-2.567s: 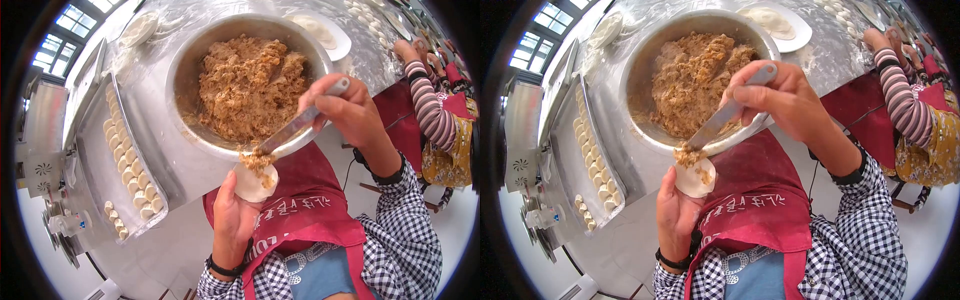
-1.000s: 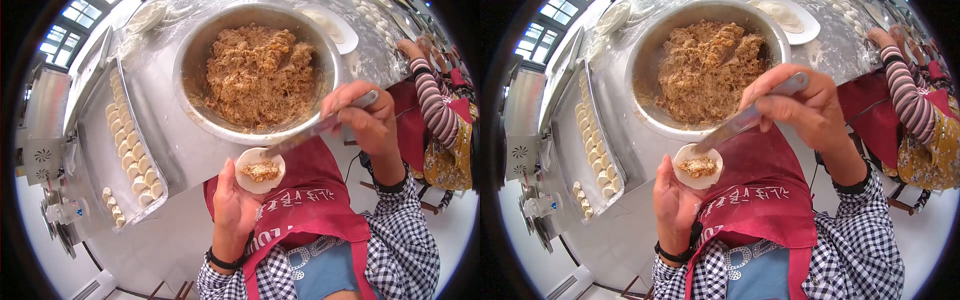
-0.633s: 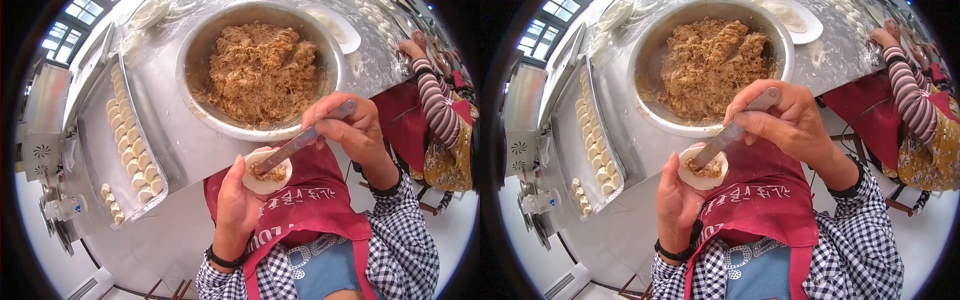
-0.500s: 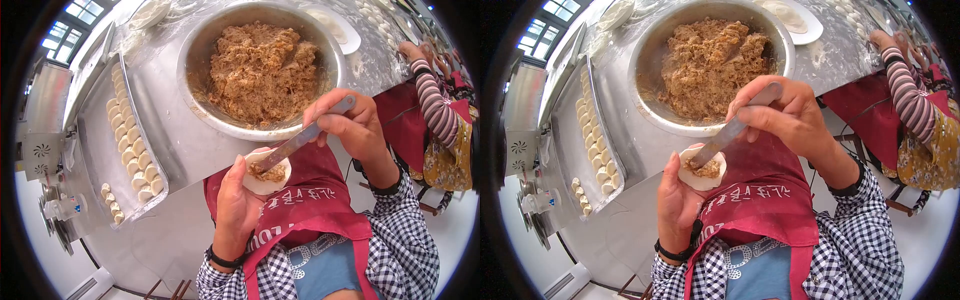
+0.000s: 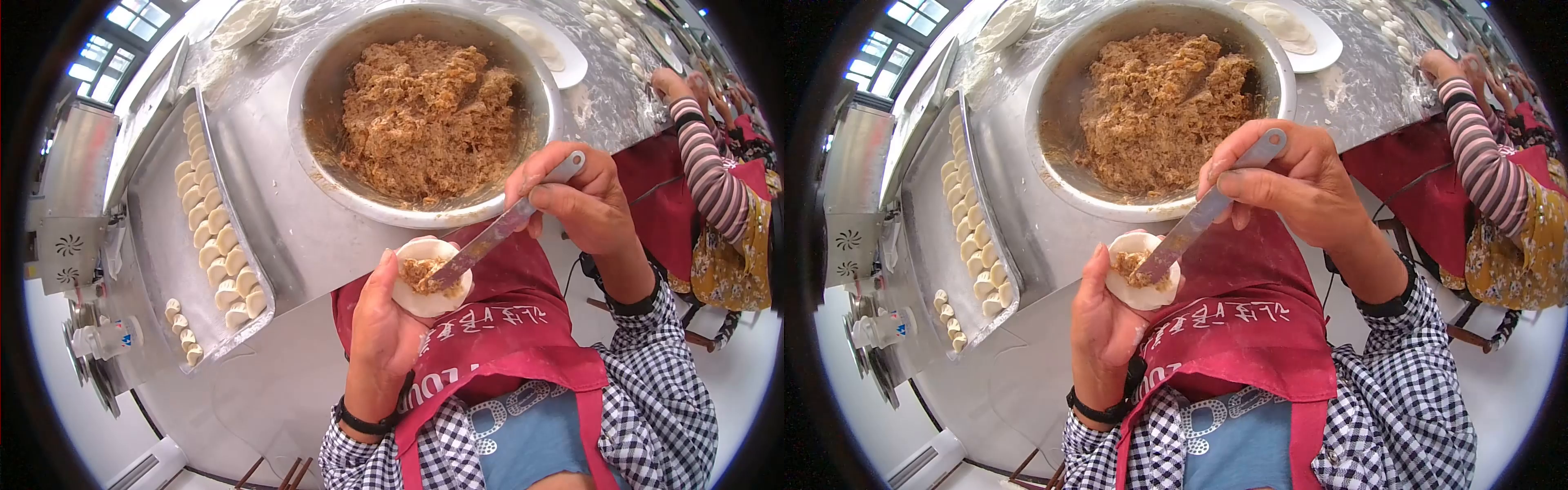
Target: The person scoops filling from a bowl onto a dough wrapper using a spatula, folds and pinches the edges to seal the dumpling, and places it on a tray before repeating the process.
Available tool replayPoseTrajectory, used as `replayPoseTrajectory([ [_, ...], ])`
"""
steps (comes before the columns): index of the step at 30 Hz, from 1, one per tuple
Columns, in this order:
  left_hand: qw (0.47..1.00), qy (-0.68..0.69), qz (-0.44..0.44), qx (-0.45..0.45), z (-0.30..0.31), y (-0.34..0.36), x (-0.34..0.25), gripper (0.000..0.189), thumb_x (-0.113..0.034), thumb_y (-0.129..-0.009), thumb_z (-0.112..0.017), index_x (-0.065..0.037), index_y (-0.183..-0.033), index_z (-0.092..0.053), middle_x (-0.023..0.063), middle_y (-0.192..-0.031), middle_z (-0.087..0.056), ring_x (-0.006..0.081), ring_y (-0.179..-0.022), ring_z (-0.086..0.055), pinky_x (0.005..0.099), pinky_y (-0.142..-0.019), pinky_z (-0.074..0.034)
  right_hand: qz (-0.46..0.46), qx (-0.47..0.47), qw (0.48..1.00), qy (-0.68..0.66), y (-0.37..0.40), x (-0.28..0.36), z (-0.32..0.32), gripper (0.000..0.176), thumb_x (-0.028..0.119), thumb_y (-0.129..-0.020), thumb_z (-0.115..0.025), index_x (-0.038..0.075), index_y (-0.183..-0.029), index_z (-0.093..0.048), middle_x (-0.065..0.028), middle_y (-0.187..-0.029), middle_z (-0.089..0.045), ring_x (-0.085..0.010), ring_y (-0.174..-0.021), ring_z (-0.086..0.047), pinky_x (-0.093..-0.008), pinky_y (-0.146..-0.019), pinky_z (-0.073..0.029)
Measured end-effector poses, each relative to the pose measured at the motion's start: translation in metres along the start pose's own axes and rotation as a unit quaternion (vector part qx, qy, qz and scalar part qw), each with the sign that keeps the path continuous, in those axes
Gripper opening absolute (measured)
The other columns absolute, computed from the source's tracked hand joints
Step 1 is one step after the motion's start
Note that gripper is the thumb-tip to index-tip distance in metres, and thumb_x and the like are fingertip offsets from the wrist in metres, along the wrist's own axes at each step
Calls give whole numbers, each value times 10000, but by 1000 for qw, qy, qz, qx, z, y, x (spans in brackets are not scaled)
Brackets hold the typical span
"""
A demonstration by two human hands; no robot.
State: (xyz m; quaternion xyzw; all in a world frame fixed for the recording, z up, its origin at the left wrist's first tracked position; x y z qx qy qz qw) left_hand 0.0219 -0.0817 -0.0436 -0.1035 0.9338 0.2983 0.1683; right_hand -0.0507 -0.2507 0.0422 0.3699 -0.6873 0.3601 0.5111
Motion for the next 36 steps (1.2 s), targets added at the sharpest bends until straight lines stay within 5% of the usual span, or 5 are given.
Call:
replayPoseTrajectory([
  [16,998,-12,-56,27,-7,3,-9,382,-266,-963,-345,39,-1171,-444,177,-1171,-513,277,-1061,-534,426,-880,-473,-14,-54,993,-105,1,-7,11,99,20,-833,-555,-30,-915,-578,-142,-839,-644,-143,-612,-619,-222,-515,-510],
  [22,996,-44,-71,17,-9,6,-10,391,-271,-964,-347,39,-1179,-450,175,-1203,-503,280,-1072,-528,417,-893,-464,-5,-56,998,-15,4,-10,3,106,43,-834,-561,-28,-911,-574,-137,-849,-639,-143,-645,-625,-222,-521,-513],
  [36,995,-50,-83,23,-13,6,-11,462,-306,-973,-291,63,-1212,-435,169,-1229,-488,264,-1110,-501,405,-911,-443,-17,-61,996,-65,7,-20,-9,84,20,-840,-550,-13,-913,-578,-135,-855,-635,-124,-629,-610,-209,-526,-509],
])
Point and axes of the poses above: each hand's wrist, its own y-axis away from the middle knuckle, its own z-axis out of the back of the hand, x = y × z, the point moved 8 cm from there along -y, towards the middle knuckle
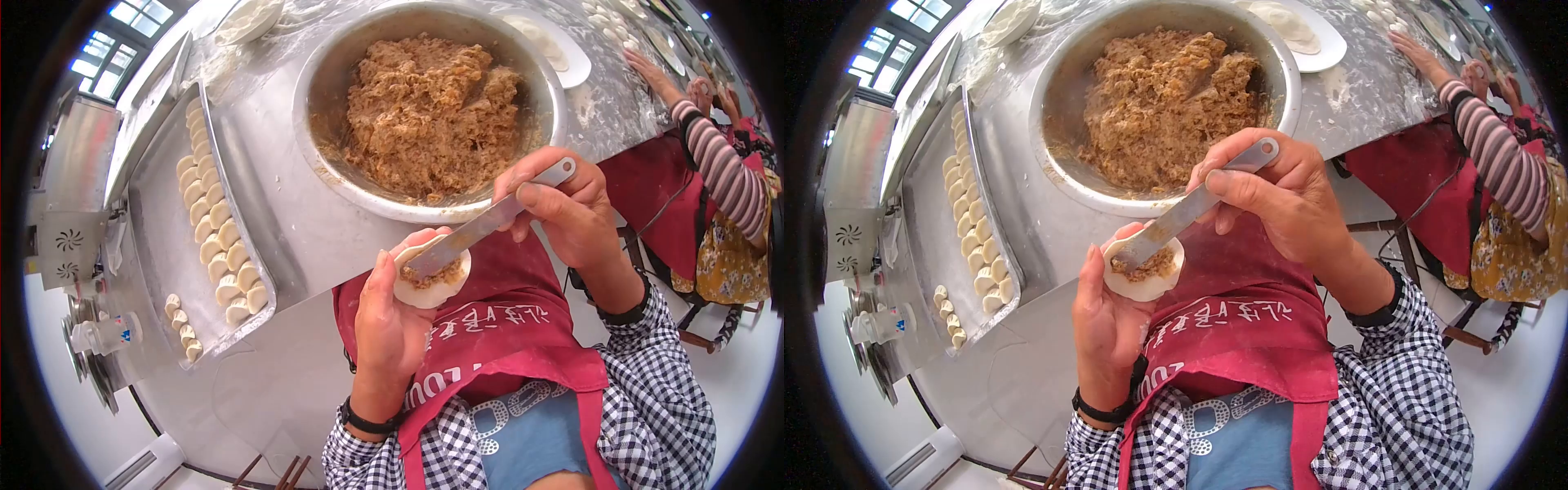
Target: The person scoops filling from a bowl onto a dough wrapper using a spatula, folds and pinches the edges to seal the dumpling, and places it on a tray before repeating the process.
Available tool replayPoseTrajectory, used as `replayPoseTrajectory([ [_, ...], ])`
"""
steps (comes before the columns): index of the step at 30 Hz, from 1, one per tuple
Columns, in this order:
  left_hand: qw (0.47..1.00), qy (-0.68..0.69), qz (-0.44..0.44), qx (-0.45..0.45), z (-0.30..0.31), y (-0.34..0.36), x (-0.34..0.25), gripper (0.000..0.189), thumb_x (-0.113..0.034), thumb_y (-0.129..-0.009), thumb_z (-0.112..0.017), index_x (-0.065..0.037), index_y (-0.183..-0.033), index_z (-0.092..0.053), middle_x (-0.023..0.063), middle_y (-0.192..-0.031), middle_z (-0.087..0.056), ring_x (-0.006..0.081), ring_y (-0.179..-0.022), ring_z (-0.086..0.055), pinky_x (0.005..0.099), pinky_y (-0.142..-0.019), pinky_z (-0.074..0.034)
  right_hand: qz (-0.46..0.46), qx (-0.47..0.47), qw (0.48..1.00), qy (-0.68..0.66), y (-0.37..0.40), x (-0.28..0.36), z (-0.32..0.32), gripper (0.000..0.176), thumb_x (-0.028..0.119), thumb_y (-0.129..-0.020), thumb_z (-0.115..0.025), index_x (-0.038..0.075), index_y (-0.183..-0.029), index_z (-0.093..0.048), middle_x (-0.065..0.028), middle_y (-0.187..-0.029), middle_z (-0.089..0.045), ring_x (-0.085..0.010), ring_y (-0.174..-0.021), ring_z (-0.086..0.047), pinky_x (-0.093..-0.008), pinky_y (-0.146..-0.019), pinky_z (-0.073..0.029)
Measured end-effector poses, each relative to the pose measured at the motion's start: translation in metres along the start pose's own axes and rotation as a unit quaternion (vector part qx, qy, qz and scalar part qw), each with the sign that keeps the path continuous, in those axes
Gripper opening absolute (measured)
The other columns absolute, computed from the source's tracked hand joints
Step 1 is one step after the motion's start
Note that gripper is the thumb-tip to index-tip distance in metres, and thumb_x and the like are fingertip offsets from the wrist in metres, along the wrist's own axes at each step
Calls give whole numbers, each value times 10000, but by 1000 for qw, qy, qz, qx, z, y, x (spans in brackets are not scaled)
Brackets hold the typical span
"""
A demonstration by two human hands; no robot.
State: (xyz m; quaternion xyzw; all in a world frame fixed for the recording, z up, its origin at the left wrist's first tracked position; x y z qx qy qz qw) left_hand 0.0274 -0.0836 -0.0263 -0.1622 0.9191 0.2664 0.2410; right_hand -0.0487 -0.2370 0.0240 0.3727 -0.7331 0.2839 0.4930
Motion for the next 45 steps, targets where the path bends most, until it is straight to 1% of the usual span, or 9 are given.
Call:
replayPoseTrajectory([
  [5,1000,-12,-16,-7,3,-1,-2,458,-309,-969,-309,55,-1220,-428,171,-1231,-486,264,-1116,-499,405,-908,-442,-13,-6,999,32,4,-1,0,79,25,-841,-558,-11,-908,-579,-129,-852,-636,-124,-630,-612,-206,-529,-508],
  [11,999,33,-9,-16,7,-3,-1,448,-309,-960,-344,40,-1235,-404,182,-1236,-480,278,-1120,-499,423,-905,-446,3,-30,999,-34,5,5,7,80,30,-836,-564,-21,-893,-587,-119,-853,-635,-128,-640,-614,-208,-534,-512],
  [13,999,36,-11,-15,5,-2,-1,453,-318,-959,-347,37,-1233,-406,182,-1234,-481,282,-1122,-499,426,-906,-447,-23,12,998,49,7,0,1,92,31,-837,-562,-20,-912,-579,-134,-861,-633,-141,-659,-621,-212,-532,-516],
  [17,999,31,-12,-14,6,-1,-2,449,-314,-959,-346,36,-1232,-406,183,-1232,-483,284,-1123,-499,427,-905,-448,-6,6,999,50,8,4,4,103,30,-841,-557,-18,-932,-570,-144,-870,-631,-145,-674,-624,-216,-532,-518],
  [22,999,28,-15,-12,6,-1,-2,434,-305,-959,-348,38,-1212,-426,180,-1223,-493,281,-1113,-506,427,-906,-448,33,-22,998,-46,5,14,10,102,27,-845,-553,-17,-935,-573,-144,-875,-630,-147,-669,-619,-227,-542,-524],
  [25,999,15,-28,-15,3,0,-4,424,-298,-959,-346,38,-1203,-436,178,-1221,-496,274,-1111,-505,425,-910,-447,49,-27,998,-1,4,9,10,105,22,-844,-548,-15,-939,-571,-151,-876,-630,-159,-676,-628,-228,-539,-526],
  [32,999,-2,-38,-11,6,-1,-6,448,-337,-962,-334,7,-1241,-401,156,-1251,-471,271,-1120,-490,414,-890,-449,44,-28,998,-27,5,15,14,109,6,-838,-545,-14,-942,-571,-152,-884,-629,-152,-681,-625,-227,-538,-528],
  [38,998,22,-48,-23,8,-1,-8,406,-283,-956,-350,28,-1203,-433,167,-1212,-501,259,-1100,-509,419,-909,-446,80,-11,996,36,7,19,11,105,12,-843,-541,-22,-941,-561,-169,-888,-624,-158,-685,-615,-235,-552,-512],
  [45,997,31,-64,-38,11,0,-15,406,-287,-952,-368,16,-1214,-432,151,-1212,-505,256,-1092,-518,411,-889,-461,256,74,950,164,27,55,-19,115,-47,-803,-557,-25,-916,-564,-180,-868,-622,-149,-674,-597,-237,-569,-484],
])
Point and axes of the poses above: each hand's wrist, its own y-axis away from the middle knuckle, its own z-axis out of the back of the hand, x = y × z, the point moved 8 cm from there along -y, towards the middle knuckle
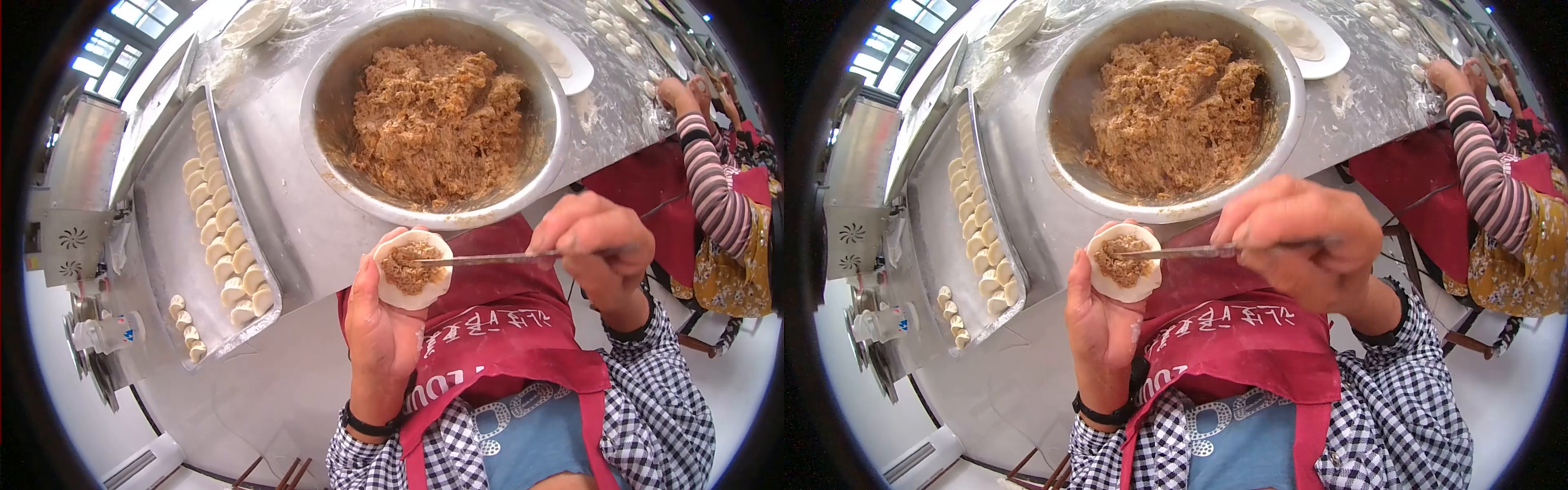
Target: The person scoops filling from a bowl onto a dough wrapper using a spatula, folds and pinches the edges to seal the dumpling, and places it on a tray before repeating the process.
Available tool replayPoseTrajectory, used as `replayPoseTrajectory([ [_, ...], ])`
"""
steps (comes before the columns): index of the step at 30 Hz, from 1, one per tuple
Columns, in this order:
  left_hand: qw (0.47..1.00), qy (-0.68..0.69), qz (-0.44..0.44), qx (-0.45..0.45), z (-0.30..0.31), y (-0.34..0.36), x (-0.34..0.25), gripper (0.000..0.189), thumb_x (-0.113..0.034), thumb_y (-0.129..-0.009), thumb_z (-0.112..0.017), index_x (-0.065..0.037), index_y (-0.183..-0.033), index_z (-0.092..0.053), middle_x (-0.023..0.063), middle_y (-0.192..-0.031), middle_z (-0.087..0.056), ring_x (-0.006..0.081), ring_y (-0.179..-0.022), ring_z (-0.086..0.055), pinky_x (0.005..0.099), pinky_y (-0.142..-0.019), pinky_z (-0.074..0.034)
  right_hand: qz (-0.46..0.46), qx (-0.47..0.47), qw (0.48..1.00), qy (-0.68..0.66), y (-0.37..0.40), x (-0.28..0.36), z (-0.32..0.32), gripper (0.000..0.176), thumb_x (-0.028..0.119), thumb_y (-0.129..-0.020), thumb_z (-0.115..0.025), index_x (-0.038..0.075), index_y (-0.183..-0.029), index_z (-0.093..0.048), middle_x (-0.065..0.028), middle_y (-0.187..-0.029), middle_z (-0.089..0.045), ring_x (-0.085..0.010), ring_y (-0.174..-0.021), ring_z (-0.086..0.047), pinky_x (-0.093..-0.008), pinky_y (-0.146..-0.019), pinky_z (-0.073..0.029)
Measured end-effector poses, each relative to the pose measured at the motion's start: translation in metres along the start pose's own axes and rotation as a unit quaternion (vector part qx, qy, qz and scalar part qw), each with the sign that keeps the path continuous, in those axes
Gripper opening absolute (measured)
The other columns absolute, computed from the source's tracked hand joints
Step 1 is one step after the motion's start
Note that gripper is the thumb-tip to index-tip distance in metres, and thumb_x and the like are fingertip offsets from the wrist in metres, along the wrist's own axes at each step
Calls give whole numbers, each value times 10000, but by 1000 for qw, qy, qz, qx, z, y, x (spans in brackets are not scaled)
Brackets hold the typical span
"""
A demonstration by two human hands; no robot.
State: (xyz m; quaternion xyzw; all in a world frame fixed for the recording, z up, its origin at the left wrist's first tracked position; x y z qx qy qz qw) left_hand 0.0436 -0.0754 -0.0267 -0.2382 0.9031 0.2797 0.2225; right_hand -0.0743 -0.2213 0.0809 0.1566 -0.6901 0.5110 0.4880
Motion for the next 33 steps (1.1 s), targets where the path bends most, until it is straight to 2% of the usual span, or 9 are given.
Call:
replayPoseTrajectory([
  [3,1000,-6,-2,0,-1,0,0,406,-289,-951,-369,13,-1215,-432,144,-1210,-507,252,-1092,-519,408,-884,-465,78,76,988,114,3,14,-13,211,-91,-718,-617,-11,-909,-575,-192,-856,-627,-199,-662,-612,-268,-559,-494],
  [16,1000,-12,-12,6,-4,-3,-3,411,-312,-952,-379,-30,-1250,-407,132,-1226,-500,248,-1109,-508,410,-862,-473,199,87,952,217,7,37,-27,227,-28,-667,-667,-41,-871,-568,-181,-842,-613,-264,-676,-626,-316,-558,-533],
  [20,1000,-8,-20,11,-6,-2,-6,410,-310,-953,-378,-24,-1245,-410,132,-1224,-503,255,-1113,-508,423,-877,-466,185,55,949,250,6,40,-12,218,-37,-667,-663,-27,-864,-571,-181,-845,-614,-260,-666,-621,-314,-535,-522],
  [22,1000,-8,-13,6,-7,-2,-6,409,-307,-954,-379,-14,-1238,-413,139,-1229,-500,264,-1123,-503,436,-891,-462,155,-27,924,347,3,25,8,196,-24,-681,-657,-3,-858,-578,-161,-837,-615,-251,-664,-612,-307,-541,-504],
  [23,1000,-9,-13,9,-8,-2,-6,409,-307,-954,-379,-14,-1238,-413,139,-1229,-500,264,-1123,-503,436,-891,-462,156,-28,924,349,0,17,14,196,-24,-681,-657,-3,-858,-578,-161,-837,-615,-251,-664,-612,-307,-541,-504],
  [26,1000,18,3,22,-13,-3,-4,421,-301,-952,-388,2,-1243,-404,157,-1227,-497,278,-1131,-497,442,-907,-457,124,16,906,404,-12,-12,26,184,16,-691,-666,22,-855,-583,-124,-848,-617,-248,-718,-606,-317,-588,-492],
  [28,999,14,14,34,-19,-2,-5,428,-281,-947,-399,15,-1256,-388,179,-1232,-485,292,-1135,-492,444,-928,-446,138,134,873,448,-11,-26,14,193,78,-690,-685,38,-851,-586,-90,-866,-616,-248,-798,-600,-336,-670,-489],
  [31,998,-12,23,54,-27,0,-7,434,-252,-941,-408,31,-1267,-369,194,-1246,-467,303,-1143,-483,451,-947,-430,118,172,863,461,-8,-26,7,224,109,-665,-701,47,-855,-599,-67,-878,-619,-259,-847,-594,-353,-703,-489],
  [33,997,-2,40,63,-28,1,-6,432,-240,-938,-410,33,-1269,-365,196,-1251,-462,305,-1150,-477,457,-956,-419,112,153,874,447,-6,-15,5,232,115,-660,-699,45,-859,-603,-73,-890,-619,-267,-846,-596,-354,-706,-491],
])
Point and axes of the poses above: each hand's wrist, its own y-axis away from the middle knuckle, its own z-axis out of the back of the hand, x = y × z, the point moved 8 cm from there along -y, towards the middle knuckle
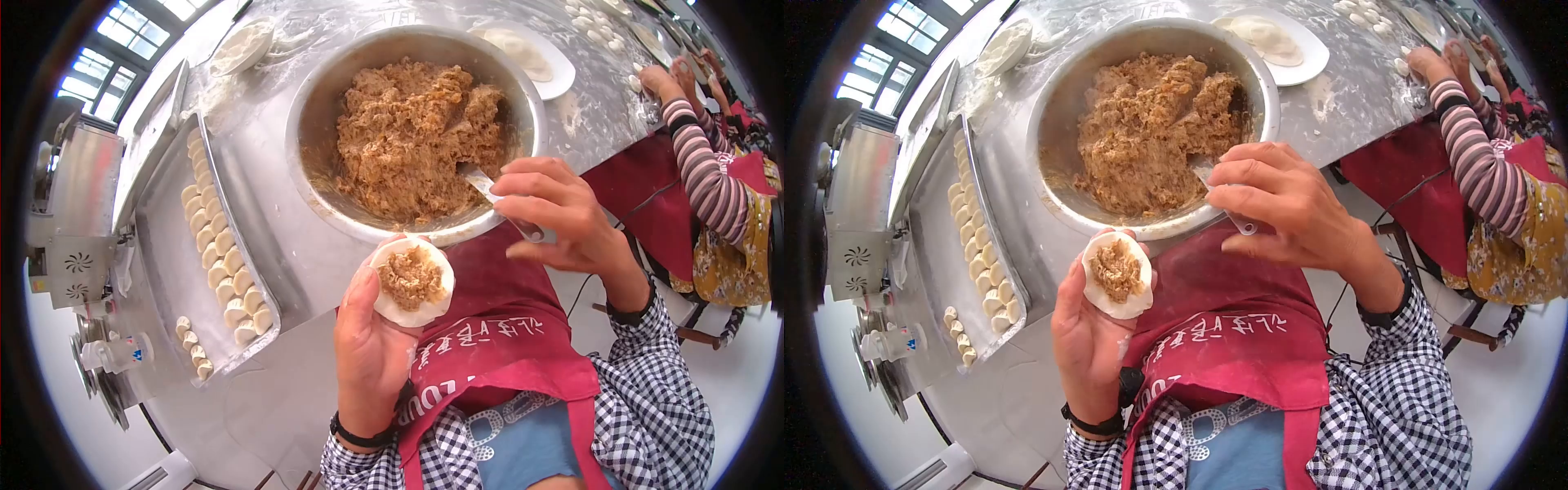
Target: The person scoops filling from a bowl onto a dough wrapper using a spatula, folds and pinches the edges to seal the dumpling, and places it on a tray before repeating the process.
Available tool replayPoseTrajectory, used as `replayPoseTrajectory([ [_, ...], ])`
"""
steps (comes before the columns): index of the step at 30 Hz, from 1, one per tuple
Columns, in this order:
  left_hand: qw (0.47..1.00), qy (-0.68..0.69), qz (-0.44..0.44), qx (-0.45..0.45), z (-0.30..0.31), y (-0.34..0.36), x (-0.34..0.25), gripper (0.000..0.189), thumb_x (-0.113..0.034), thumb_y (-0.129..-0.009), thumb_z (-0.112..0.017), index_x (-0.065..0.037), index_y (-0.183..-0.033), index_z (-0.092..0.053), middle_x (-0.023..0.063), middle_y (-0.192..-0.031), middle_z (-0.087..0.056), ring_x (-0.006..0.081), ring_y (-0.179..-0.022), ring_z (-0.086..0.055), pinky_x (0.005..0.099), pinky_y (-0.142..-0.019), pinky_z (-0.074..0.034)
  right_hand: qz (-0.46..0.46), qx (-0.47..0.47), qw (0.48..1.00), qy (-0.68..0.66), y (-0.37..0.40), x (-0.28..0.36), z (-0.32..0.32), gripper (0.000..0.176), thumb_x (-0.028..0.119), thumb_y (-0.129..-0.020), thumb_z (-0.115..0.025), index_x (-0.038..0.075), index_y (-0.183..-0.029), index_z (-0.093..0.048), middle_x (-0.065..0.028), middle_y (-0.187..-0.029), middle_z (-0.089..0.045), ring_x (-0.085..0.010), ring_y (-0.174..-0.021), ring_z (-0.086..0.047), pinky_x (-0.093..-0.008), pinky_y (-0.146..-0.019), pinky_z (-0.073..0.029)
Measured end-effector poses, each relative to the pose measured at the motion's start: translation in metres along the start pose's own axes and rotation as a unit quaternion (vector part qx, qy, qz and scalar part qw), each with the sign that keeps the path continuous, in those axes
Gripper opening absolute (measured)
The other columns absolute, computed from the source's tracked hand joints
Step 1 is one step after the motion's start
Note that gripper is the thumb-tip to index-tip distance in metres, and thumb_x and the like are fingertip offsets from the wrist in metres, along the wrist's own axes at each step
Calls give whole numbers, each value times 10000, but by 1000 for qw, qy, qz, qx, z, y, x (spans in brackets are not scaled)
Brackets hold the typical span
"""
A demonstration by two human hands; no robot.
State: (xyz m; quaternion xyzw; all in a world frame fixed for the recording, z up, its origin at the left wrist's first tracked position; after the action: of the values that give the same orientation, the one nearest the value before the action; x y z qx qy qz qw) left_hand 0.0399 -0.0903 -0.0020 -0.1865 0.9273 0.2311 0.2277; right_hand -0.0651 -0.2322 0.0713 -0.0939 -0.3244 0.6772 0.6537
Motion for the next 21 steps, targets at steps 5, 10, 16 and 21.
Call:
replayPoseTrajectory([
  [5,998,39,46,20,-8,6,6,432,-222,-934,-413,33,-1277,-353,191,-1263,-454,299,-1165,-463,464,-976,-393,-21,-82,991,-99,-8,41,17,240,98,-650,-679,31,-870,-608,-107,-940,-617,-281,-845,-601,-349,-705,-497],
  [10,995,67,68,23,-5,15,9,412,-218,-929,-408,41,-1248,-388,159,-1219,-489,258,-1121,-497,405,-958,-405,22,-130,980,-149,-17,63,-7,187,53,-644,-652,11,-815,-590,-137,-957,-616,-276,-838,-604,-339,-699,-503],
  [16,997,-6,74,24,-2,14,11,421,-174,-906,-445,43,-1262,-383,135,-1198,-505,210,-1105,-505,357,-943,-415,23,-115,971,-207,-22,58,-14,194,68,-608,-695,22,-756,-578,-139,-966,-612,-288,-841,-603,-346,-689,-507],
  [21,971,-234,33,42,-16,22,4,512,-6,-797,-561,47,-1273,-382,122,-1191,-520,184,-1071,-530,297,-885,-447,2,-129,962,-241,-26,56,-19,191,94,-597,-700,19,-709,-565,-136,-957,-609,-283,-836,-601,-351,-678,-511],
])
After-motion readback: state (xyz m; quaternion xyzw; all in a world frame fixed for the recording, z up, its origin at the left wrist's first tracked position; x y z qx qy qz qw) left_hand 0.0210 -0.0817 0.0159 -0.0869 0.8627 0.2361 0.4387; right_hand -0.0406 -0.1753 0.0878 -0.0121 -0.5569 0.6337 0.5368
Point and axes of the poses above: each hand's wrist, its own y-axis away from the middle knuckle, its own z-axis out of the back of the hand, x = y × z, the point moved 8 cm from there along -y, towards the middle knuckle
